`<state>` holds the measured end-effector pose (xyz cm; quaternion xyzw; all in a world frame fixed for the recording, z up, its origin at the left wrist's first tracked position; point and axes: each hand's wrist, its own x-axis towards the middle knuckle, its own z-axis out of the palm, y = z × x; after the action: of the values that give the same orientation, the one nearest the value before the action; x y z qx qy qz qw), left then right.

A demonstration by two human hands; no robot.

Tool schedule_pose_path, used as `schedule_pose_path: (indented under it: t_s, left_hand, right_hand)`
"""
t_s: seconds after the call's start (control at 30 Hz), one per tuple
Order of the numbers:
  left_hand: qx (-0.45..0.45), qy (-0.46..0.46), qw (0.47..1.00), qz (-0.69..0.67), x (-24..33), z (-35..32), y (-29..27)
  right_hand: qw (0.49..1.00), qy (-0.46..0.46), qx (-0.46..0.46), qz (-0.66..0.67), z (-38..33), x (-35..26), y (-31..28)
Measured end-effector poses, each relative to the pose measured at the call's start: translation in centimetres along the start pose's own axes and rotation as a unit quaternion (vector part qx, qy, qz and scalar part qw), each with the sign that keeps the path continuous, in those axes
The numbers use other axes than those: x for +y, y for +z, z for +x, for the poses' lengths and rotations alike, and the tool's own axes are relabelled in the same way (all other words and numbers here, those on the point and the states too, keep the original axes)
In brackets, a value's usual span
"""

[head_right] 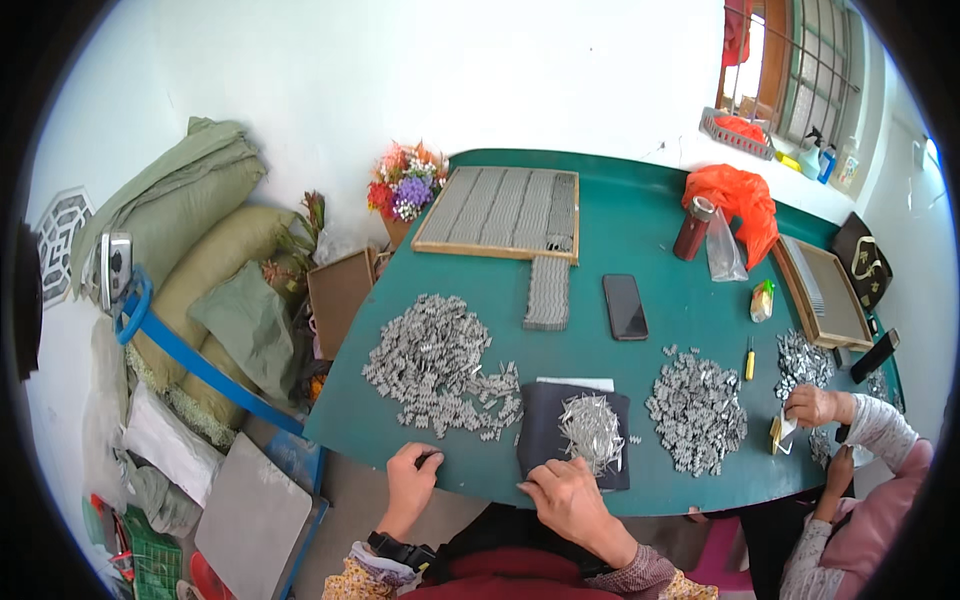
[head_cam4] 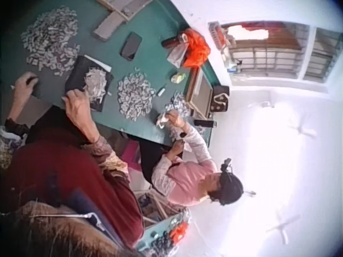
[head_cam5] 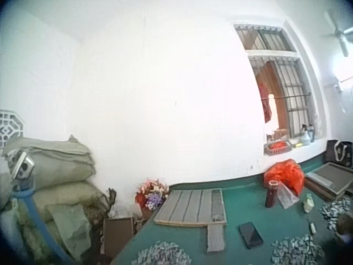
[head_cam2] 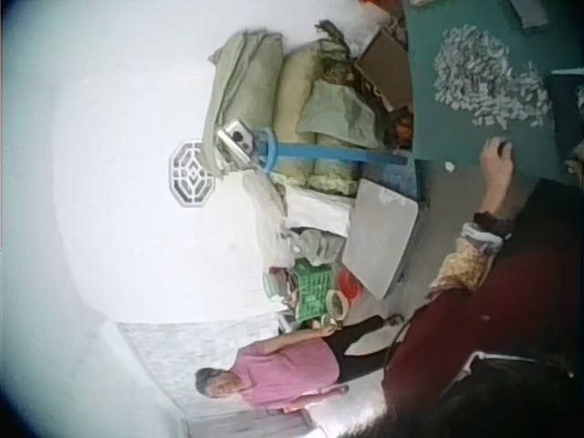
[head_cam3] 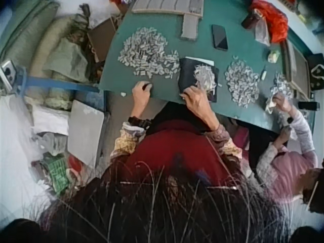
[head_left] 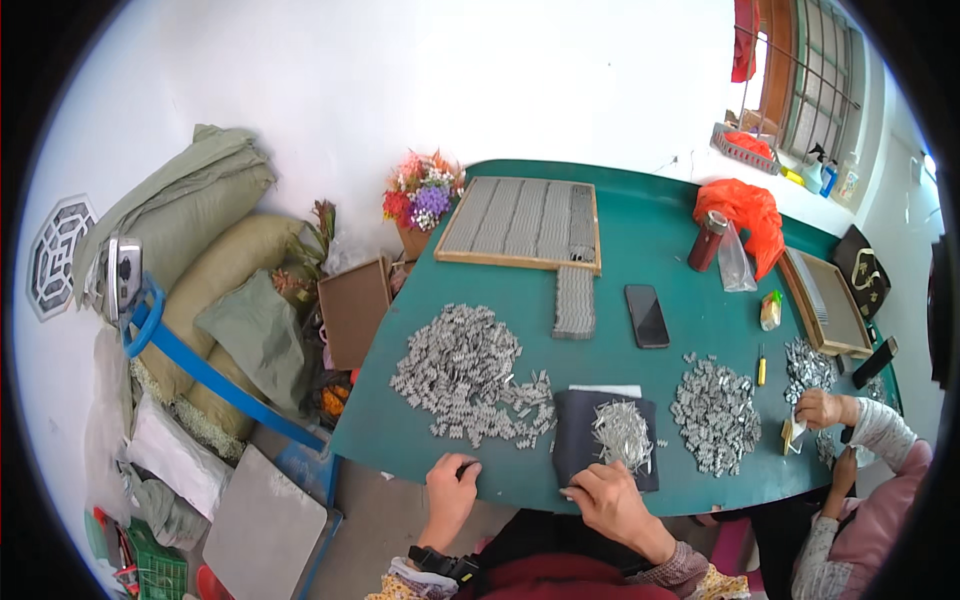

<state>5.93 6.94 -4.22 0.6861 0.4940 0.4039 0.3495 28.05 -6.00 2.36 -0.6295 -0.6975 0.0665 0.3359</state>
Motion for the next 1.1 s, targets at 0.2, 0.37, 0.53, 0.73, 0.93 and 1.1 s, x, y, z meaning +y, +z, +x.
schedule_pose_path:
  t_s: [0.2, 0.37, 0.53, 0.73, 0.93, 1.1]
  left_hand:
    - [-0.024, -0.006, 1.000, 0.019, 0.3, 0.0, 1.1]
    - [-0.049, 0.076, 0.995, 0.044, 0.8, 0.1, 4.5]
    - [-0.084, 0.113, 0.981, 0.134, 1.9, 0.4, 5.5]
    - [-0.125, 0.165, 0.964, 0.165, 1.3, 0.3, 4.9]
    - [-0.092, 0.166, 0.979, 0.077, 2.3, 1.7, 4.9]
    - [-0.115, 0.230, 0.954, 0.153, 2.5, 3.8, 6.2]
  right_hand:
    - [1.000, 0.027, -0.004, -0.011, -2.1, 1.2, 0.7]
    - [0.999, 0.048, -0.022, -0.003, -2.1, 0.6, 0.8]
    - [0.998, 0.049, -0.023, 0.015, -1.2, 0.8, 1.3]
    - [0.999, 0.031, -0.034, -0.012, 2.3, 1.0, 2.2]
    - [0.998, 0.020, 0.015, -0.063, 4.0, 1.3, 4.3]
    - [0.997, 0.045, -0.011, -0.066, 2.8, 1.4, 4.0]
